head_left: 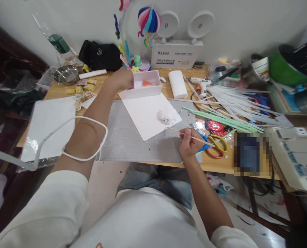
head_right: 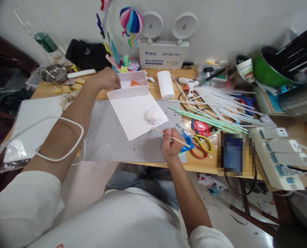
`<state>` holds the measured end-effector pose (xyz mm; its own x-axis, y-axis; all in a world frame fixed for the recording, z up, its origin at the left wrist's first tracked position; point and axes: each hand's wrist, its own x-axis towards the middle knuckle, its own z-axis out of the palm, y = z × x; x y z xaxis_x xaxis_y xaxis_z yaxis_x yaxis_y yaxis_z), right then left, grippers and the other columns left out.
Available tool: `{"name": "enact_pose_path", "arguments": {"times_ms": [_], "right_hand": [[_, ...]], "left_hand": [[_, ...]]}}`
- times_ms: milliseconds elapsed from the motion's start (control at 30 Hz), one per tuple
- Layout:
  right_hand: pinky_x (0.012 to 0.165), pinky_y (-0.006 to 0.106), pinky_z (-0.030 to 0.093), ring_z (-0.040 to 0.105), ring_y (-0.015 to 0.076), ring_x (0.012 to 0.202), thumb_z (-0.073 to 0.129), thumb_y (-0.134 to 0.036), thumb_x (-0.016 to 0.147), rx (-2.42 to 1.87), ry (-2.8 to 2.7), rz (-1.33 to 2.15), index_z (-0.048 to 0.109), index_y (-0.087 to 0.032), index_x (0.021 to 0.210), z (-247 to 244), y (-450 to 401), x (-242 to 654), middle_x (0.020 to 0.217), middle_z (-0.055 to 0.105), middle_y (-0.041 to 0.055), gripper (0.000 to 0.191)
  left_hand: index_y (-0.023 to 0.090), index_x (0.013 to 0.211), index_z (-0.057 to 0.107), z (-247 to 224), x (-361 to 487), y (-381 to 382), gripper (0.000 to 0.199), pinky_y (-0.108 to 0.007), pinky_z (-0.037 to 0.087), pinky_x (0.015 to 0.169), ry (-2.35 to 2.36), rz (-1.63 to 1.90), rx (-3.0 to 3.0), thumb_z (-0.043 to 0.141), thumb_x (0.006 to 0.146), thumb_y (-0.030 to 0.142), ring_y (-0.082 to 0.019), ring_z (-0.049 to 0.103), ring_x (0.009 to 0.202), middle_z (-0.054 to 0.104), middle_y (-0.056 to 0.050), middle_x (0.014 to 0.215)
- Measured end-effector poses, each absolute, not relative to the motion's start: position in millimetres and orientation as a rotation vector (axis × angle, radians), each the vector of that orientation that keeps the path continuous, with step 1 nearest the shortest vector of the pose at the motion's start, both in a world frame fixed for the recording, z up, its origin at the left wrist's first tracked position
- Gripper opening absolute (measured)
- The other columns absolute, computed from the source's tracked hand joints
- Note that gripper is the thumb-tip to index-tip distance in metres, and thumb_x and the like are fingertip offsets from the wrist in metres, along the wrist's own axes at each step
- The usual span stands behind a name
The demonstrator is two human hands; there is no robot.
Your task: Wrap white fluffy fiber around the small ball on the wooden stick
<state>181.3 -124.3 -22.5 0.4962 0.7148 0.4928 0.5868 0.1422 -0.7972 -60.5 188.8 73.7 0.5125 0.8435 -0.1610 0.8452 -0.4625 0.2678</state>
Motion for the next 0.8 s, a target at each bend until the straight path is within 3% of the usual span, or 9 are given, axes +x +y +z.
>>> {"name": "enact_pose_path", "arguments": {"times_ms": [100, 167, 367, 500, 600, 800], "right_hand": [[0.056, 0.029, 0.043, 0.059, 0.0133, 0.055, 0.045, -0.047, 0.101, -1.523, -1.160, 0.134, 0.068, -0.023, 0.075, -23.3, -124.2, 181.6, 0.058, 0.060, -0.0018, 0.042], [0.056, 0.028, 0.043, 0.059, 0.0129, 0.054, 0.046, -0.046, 0.101, -1.506, -1.164, 0.134, 0.068, -0.023, 0.075, -23.4, -124.4, 181.7, 0.058, 0.060, -0.0020, 0.041], [0.055, 0.029, 0.043, 0.059, 0.0131, 0.054, 0.045, -0.046, 0.101, -1.492, -1.180, 0.127, 0.068, -0.023, 0.074, -20.9, -124.2, 180.5, 0.057, 0.060, -0.0014, 0.042], [0.055, 0.029, 0.043, 0.058, 0.0128, 0.053, 0.044, -0.045, 0.101, -1.497, -1.173, 0.130, 0.067, -0.023, 0.074, -17.3, -124.7, 179.4, 0.057, 0.060, -0.0016, 0.042], [0.056, 0.028, 0.044, 0.058, 0.0123, 0.054, 0.044, -0.041, 0.102, -1.477, -1.184, 0.117, 0.068, -0.022, 0.076, -15.0, -125.3, 179.6, 0.058, 0.060, -0.0019, 0.040], [0.063, 0.029, 0.049, 0.064, 0.0142, 0.065, 0.047, -0.036, 0.101, -1.449, -1.351, 0.109, 0.070, -0.023, 0.084, -14.2, -122.9, 181.1, 0.069, 0.069, 0.0003, 0.031]], "left_hand": [[0.009, 0.100, 0.080, 79.4, -57.4, 185.4, 0.020, -0.030, 0.044, 0.085, 1.548, -0.057, 2.512, 0.069, 0.085, 0.017, -0.018, 0.061, 0.087, 0.076, -0.009, 0.095], [0.012, 0.102, 0.079, 83.9, -58.2, 183.4, 0.020, -0.028, 0.043, 0.085, 1.559, 0.120, 2.521, 0.068, 0.088, 0.022, -0.016, 0.058, 0.087, 0.077, -0.006, 0.099], [0.020, 0.090, 0.078, 87.6, -63.3, 183.7, 0.012, -0.028, 0.040, 0.080, 1.539, 0.536, 2.391, 0.072, 0.085, 0.028, -0.012, 0.053, 0.078, 0.073, 0.003, 0.085], [0.021, 0.083, 0.073, 93.0, -57.6, 171.5, 0.015, -0.030, 0.037, 0.083, 1.524, 0.751, 2.313, 0.075, 0.082, 0.035, -0.010, 0.048, 0.080, 0.071, 0.004, 0.080], [0.025, 0.080, 0.069, 102.7, -48.8, 140.6, 0.017, -0.032, 0.040, 0.079, 1.257, 0.935, 2.134, 0.075, 0.081, 0.040, -0.012, 0.053, 0.079, 0.071, 0.003, 0.082], [0.015, 0.080, 0.067, 85.4, -33.9, 71.1, 0.021, -0.027, 0.045, 0.068, 0.484, 0.156, 1.832, 0.074, 0.081, 0.035, -0.012, 0.060, 0.066, 0.068, -0.002, 0.069]]}}
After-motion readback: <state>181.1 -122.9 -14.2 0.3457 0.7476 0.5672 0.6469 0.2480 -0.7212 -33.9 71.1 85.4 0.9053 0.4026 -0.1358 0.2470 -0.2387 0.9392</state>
